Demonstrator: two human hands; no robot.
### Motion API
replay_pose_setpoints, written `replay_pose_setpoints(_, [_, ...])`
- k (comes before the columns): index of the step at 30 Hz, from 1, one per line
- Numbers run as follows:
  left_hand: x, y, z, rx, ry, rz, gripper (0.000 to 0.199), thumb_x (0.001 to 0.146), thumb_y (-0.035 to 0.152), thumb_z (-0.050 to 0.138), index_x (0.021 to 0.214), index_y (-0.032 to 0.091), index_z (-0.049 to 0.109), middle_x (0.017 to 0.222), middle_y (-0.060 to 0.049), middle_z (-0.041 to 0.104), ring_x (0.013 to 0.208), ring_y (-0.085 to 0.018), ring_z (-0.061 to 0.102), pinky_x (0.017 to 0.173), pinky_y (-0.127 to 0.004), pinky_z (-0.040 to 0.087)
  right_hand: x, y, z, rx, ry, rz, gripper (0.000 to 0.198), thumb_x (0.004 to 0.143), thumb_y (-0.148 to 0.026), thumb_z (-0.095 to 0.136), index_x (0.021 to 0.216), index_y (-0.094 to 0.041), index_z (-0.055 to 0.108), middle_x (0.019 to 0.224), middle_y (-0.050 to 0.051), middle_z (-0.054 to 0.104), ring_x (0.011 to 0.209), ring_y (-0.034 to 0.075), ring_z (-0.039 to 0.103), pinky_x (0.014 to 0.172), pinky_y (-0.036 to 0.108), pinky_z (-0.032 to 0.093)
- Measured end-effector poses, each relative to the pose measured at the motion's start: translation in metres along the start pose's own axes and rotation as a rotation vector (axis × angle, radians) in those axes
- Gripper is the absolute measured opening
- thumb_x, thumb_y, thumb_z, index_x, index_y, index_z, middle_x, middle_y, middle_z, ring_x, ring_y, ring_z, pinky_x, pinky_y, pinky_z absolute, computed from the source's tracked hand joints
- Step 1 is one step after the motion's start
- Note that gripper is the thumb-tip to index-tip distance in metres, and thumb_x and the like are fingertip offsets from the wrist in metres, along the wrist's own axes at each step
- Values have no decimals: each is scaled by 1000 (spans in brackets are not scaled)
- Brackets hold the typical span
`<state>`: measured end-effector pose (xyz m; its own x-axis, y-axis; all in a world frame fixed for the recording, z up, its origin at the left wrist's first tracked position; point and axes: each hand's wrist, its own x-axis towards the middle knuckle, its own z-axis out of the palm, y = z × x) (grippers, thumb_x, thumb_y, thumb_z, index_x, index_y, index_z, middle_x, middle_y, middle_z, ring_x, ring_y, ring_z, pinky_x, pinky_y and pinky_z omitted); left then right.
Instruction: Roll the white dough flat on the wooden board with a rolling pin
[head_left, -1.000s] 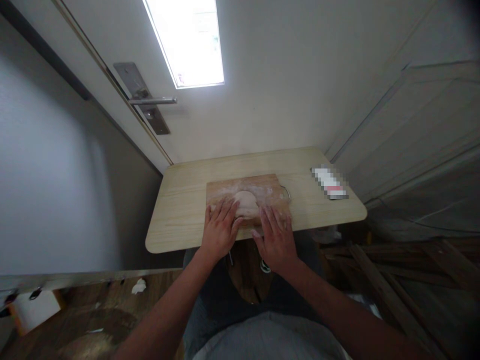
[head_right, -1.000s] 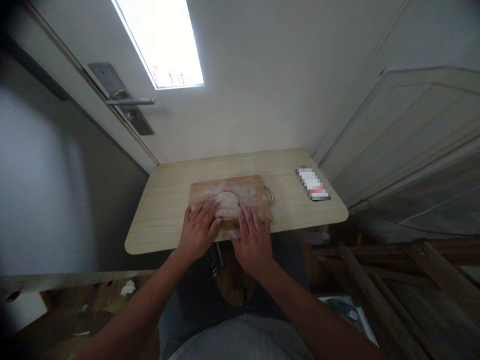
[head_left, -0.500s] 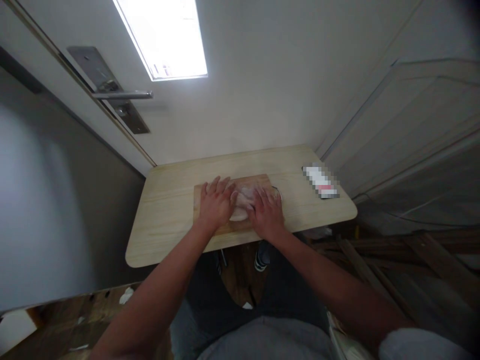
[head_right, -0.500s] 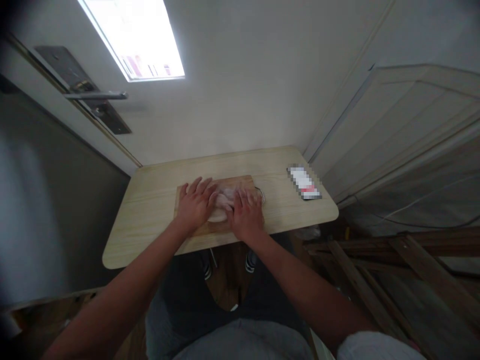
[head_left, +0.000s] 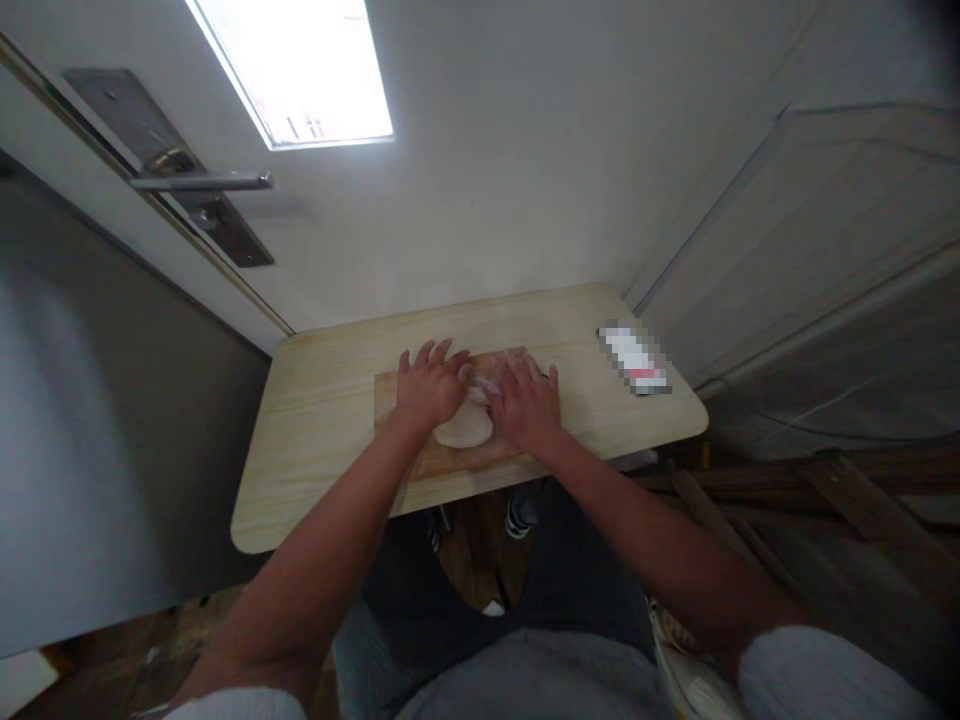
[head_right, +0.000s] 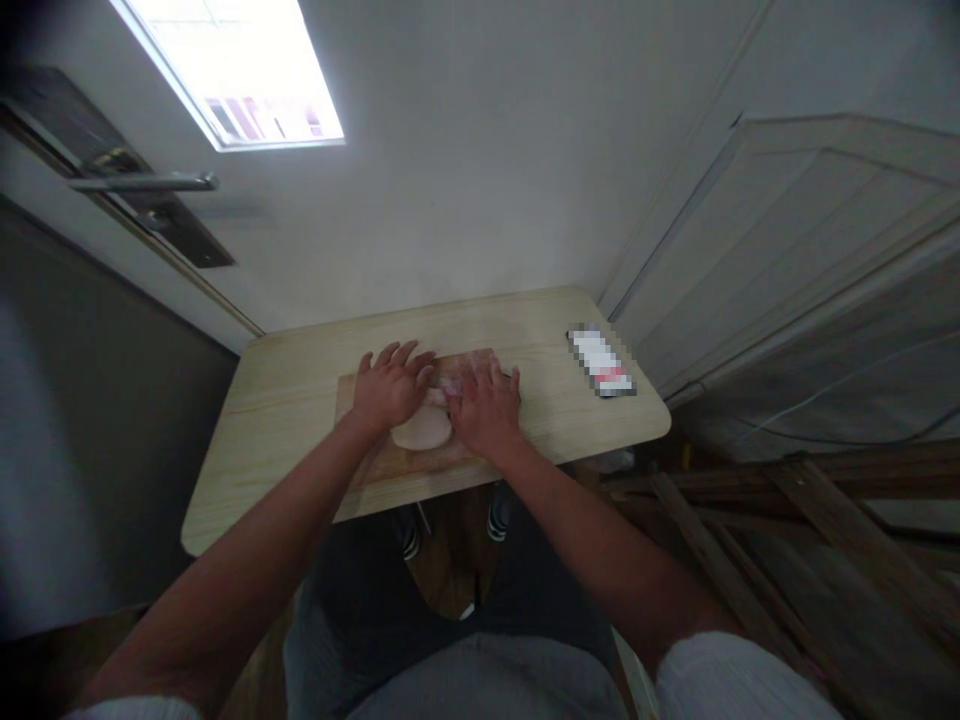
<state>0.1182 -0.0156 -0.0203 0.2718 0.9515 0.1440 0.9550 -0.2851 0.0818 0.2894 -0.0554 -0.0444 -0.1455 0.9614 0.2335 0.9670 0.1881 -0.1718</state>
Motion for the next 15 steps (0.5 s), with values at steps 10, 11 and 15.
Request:
replay_pose_setpoints(10, [-54, 8, -10, -50, 66, 5, 50, 103, 46, 24, 140, 31, 53, 152, -2, 49, 144, -28, 35, 118, -58, 18, -46, -8, 1, 55, 54, -76, 55, 102, -48, 35, 148, -19, 44, 152, 11, 46, 142, 31, 36, 118, 57, 14])
replay_pose_setpoints(11, [-61, 8, -10, -60, 72, 10, 50, 103, 46, 24, 141, 30, 52, 151, -2, 50, 144, -28, 36, 118, -58, 17, -52, -10, 0, 62, 66, -84, 55, 102, -48, 36, 148, -19, 43, 153, 11, 45, 143, 31, 34, 118, 57, 14])
replay_pose_setpoints(15, [-86, 8, -11, -98, 81, 8, 50, 103, 46, 25, 144, 31, 49, 150, -2, 52, 143, -26, 39, 120, -58, 13, -76, -19, -8, 94, 87, -115, 56, 101, -46, 40, 150, -19, 41, 155, 10, 42, 144, 30, 32, 119, 56, 14])
